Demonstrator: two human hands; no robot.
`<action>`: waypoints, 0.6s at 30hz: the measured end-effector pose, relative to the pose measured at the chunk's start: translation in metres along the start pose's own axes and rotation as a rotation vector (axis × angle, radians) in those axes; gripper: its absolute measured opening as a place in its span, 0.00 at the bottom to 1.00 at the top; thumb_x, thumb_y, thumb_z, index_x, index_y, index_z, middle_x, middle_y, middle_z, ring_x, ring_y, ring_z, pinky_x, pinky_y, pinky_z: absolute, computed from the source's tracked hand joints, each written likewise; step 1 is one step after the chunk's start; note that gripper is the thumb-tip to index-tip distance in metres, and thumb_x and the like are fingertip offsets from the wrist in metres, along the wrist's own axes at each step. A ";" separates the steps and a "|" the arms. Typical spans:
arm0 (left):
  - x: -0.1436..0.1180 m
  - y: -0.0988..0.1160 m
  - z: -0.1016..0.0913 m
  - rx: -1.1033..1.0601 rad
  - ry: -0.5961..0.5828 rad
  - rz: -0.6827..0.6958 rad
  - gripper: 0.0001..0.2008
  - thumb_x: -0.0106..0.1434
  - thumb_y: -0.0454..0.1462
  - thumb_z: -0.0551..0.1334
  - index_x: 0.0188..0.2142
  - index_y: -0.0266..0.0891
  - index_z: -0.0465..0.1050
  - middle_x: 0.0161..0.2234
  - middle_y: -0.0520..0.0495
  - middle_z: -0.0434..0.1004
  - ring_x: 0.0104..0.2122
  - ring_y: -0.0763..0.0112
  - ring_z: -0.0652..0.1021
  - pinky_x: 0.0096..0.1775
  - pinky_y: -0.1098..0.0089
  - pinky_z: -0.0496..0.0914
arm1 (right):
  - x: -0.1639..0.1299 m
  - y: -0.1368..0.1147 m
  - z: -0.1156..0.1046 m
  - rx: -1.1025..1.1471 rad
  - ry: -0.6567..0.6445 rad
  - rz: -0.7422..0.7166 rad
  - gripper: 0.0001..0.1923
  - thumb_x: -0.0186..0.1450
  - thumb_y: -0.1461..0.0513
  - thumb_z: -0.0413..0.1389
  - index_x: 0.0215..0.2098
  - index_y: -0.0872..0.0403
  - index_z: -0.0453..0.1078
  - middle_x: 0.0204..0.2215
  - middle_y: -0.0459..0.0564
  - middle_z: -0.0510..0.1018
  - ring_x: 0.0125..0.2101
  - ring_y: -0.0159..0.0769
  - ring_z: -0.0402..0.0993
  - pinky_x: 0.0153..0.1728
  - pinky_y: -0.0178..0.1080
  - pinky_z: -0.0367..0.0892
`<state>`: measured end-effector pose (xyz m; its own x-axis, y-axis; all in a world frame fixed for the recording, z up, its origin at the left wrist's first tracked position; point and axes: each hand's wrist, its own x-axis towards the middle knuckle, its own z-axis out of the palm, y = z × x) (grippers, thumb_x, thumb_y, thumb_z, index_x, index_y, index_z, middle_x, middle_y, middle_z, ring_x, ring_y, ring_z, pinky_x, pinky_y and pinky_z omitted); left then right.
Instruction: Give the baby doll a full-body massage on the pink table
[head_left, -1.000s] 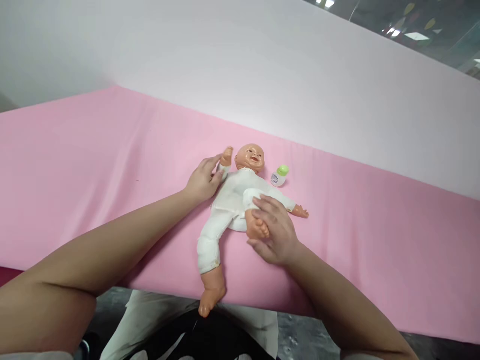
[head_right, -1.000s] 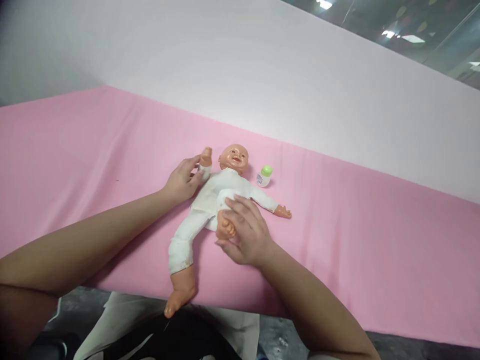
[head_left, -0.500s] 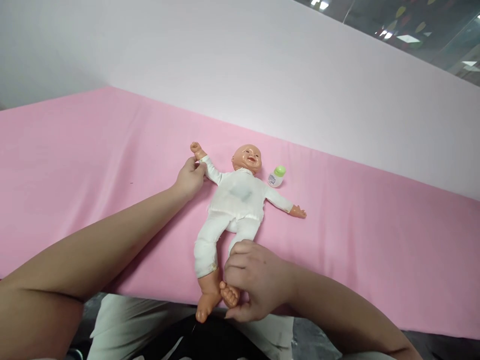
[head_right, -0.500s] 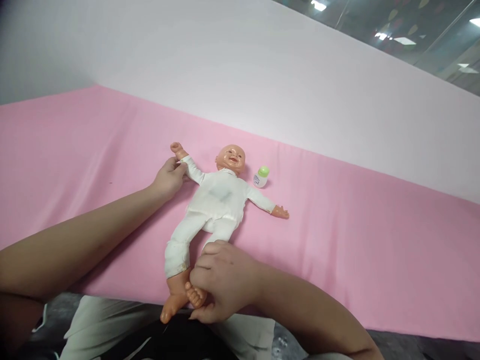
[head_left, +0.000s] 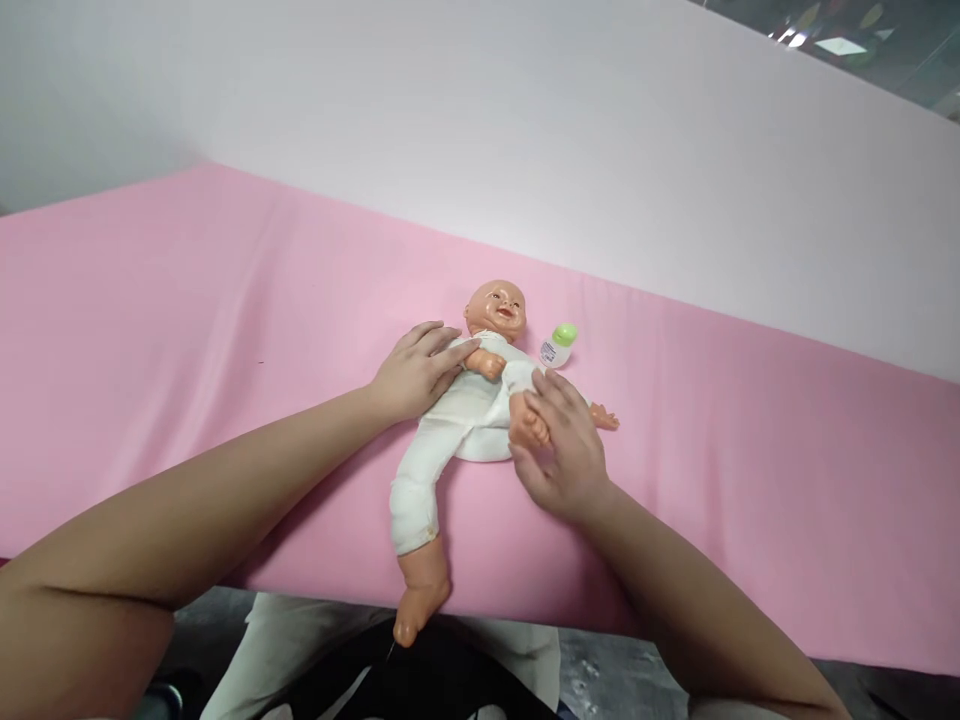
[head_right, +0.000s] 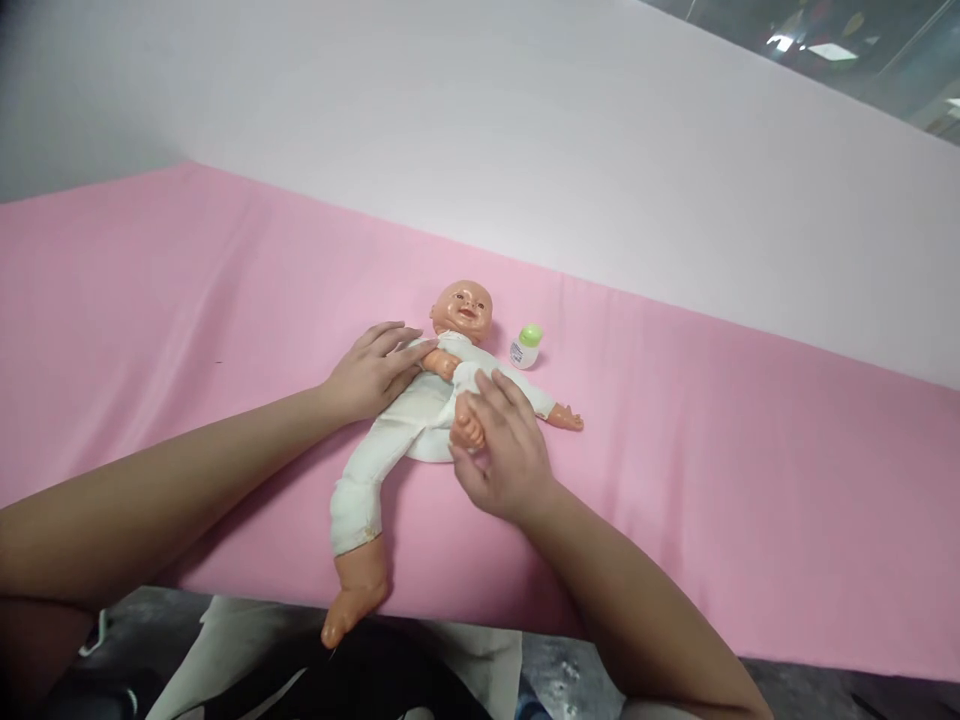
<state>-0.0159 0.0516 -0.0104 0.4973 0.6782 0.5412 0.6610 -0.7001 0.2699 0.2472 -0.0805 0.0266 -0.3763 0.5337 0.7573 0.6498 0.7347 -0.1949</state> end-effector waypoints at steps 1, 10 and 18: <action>0.000 0.000 0.000 0.015 -0.010 0.003 0.25 0.76 0.42 0.56 0.69 0.51 0.73 0.66 0.40 0.73 0.70 0.44 0.64 0.70 0.40 0.62 | 0.000 0.006 0.005 0.014 -0.009 0.043 0.34 0.69 0.61 0.60 0.72 0.49 0.60 0.71 0.63 0.70 0.71 0.61 0.66 0.67 0.70 0.68; 0.001 -0.002 0.002 -0.012 -0.022 -0.031 0.25 0.77 0.43 0.53 0.70 0.47 0.72 0.65 0.39 0.74 0.67 0.48 0.70 0.68 0.45 0.64 | -0.001 0.021 0.018 0.022 -0.045 0.108 0.34 0.69 0.59 0.60 0.71 0.48 0.61 0.71 0.63 0.69 0.70 0.60 0.67 0.66 0.70 0.68; 0.004 -0.019 -0.003 -0.370 0.209 -0.568 0.26 0.74 0.46 0.56 0.68 0.42 0.68 0.57 0.40 0.81 0.54 0.52 0.81 0.58 0.52 0.74 | -0.005 -0.030 -0.005 0.122 -0.124 -0.155 0.28 0.63 0.47 0.67 0.58 0.43 0.70 0.50 0.52 0.86 0.44 0.50 0.82 0.50 0.56 0.75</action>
<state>-0.0279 0.0673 -0.0112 -0.0103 0.9296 0.3684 0.5337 -0.3064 0.7882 0.2328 -0.1077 0.0316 -0.5487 0.4525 0.7030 0.4964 0.8529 -0.1615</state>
